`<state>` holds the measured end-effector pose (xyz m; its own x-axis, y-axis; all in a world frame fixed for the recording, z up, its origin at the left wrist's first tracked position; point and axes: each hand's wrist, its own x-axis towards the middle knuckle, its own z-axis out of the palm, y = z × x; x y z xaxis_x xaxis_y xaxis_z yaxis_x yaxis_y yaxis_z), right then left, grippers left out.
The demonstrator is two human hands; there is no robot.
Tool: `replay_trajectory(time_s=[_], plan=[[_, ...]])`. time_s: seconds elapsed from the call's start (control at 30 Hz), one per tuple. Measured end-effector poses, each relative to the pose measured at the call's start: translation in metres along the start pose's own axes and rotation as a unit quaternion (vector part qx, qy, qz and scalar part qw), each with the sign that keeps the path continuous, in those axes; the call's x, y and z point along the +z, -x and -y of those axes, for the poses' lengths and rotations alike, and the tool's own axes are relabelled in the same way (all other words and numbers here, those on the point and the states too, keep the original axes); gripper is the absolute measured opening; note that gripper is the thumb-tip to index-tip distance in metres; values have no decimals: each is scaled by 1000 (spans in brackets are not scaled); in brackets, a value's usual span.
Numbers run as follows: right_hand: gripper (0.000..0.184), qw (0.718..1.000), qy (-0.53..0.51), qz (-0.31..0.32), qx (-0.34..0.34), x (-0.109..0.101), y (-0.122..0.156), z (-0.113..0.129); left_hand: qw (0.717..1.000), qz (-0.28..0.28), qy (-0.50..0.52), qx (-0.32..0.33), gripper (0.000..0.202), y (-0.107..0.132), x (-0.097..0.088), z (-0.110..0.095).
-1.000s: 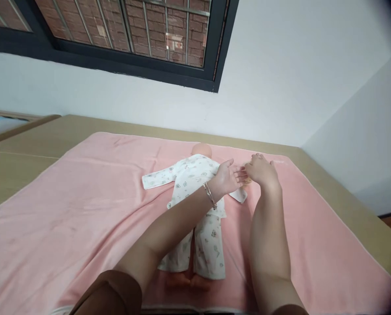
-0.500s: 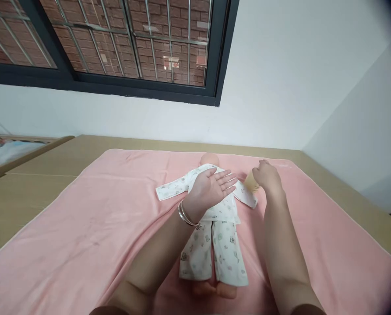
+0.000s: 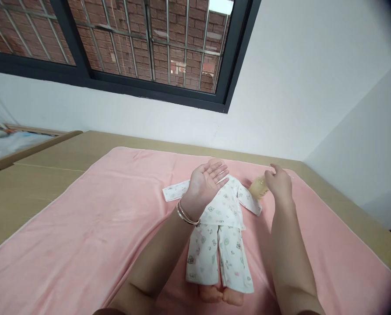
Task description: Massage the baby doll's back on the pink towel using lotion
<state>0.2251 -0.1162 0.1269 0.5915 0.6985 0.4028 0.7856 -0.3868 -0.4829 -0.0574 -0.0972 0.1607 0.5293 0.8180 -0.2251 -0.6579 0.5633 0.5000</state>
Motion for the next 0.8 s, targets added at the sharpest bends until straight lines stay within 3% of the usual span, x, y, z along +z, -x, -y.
replay_trajectory(time_s=[0.2, 0.33, 0.53, 0.67, 0.73, 0.8], plan=[[60, 999, -35, -18, 21, -2, -1, -3, 1000, 2, -22, -18, 27, -5, -1, 12], [59, 995, -96, -20, -3, -5, -1, -2, 999, -10, -27, -21, 27, -6, 0, 15], [52, 968, -245, -17, -41, -29, 30, 29, 1000, -8, -25, -10, 26, -9, -3, 16], [50, 938, -296, 45, -177, -30, 76, 70, 998, 27, -38, -28, 34, 4, 8, 21], [51, 913, -268, 68, -300, -26, 98, 89, 993, 97, -48, -44, 41, 21, 18, 27], [54, 902, -232, 32, -362, -25, 116, 102, 982, 177, -48, -41, 48, 43, 28, 32]])
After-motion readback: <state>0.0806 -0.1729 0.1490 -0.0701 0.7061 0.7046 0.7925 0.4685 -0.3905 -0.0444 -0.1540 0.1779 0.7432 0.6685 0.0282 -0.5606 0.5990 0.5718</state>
